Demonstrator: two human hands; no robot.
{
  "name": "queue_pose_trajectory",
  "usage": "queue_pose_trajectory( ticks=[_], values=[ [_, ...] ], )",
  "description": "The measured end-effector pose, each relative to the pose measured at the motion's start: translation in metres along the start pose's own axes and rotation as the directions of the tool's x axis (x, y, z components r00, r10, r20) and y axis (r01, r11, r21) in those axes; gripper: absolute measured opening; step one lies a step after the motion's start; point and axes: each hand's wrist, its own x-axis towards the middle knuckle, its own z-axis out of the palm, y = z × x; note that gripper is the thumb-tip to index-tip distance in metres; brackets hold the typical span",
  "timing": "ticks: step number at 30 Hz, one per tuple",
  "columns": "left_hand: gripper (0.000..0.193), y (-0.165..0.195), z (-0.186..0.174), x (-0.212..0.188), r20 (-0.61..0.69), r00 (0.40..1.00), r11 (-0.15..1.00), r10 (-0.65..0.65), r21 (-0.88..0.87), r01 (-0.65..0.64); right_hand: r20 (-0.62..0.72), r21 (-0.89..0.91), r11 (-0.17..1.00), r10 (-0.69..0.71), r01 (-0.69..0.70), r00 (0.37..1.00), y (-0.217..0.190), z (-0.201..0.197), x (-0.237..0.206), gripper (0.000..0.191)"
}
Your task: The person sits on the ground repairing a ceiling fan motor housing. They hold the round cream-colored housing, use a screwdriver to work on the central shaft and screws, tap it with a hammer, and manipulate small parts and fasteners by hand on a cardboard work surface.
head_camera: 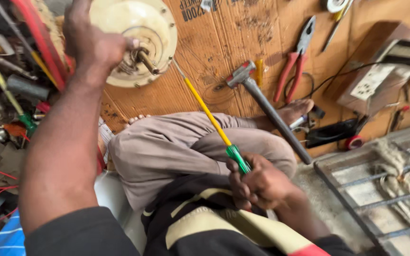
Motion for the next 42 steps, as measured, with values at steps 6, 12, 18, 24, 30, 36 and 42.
queue_pose_trajectory(
  ticks=[6, 12, 18, 24, 30, 36, 42],
  values=[
    [0.078, -0.003, -0.009, -0.004, 0.013, 0.987, 0.926, -0.161, -0.343, 0.156, -0.129, -0.579, 0.814, -0.152, 0.050, 0.980, -0.005, -0.025, 0.026, 0.036],
    [0.100, 0.043, 0.008, 0.004, -0.010, 0.927, 0.918, -0.374, 0.139, 0.371, -0.101, -0.952, 0.269, -0.729, 0.148, 0.677, 0.008, -0.045, 0.019, 0.046],
    [0.103, 0.069, 0.003, 0.006, 0.020, 0.875, 0.873, -0.483, 0.083, 0.480, 0.049, -0.994, 0.013, -0.847, 0.113, 0.530, 0.020, -0.048, 0.019, 0.049],
    [0.095, 0.060, 0.008, 0.010, 0.035, 0.910, 0.906, -0.413, 0.118, 0.406, 0.076, -0.994, -0.027, -0.860, 0.104, 0.505, 0.028, -0.064, 0.025, 0.049],
    [0.087, 0.056, 0.015, 0.012, 0.013, 0.882, 0.882, -0.471, 0.014, 0.471, 0.136, -0.985, -0.074, -0.880, 0.153, 0.455, 0.049, -0.068, 0.035, 0.050],
    [0.099, 0.059, 0.009, 0.010, 0.023, 0.911, 0.906, -0.412, 0.120, 0.406, 0.149, -0.980, -0.072, -0.882, 0.185, 0.446, 0.048, -0.063, 0.035, 0.050],
    [0.096, 0.061, 0.008, 0.006, 0.002, 0.937, 0.928, -0.349, 0.142, 0.345, 0.169, -0.980, -0.120, -0.925, 0.161, 0.341, 0.022, -0.049, 0.017, 0.044]
  ],
)
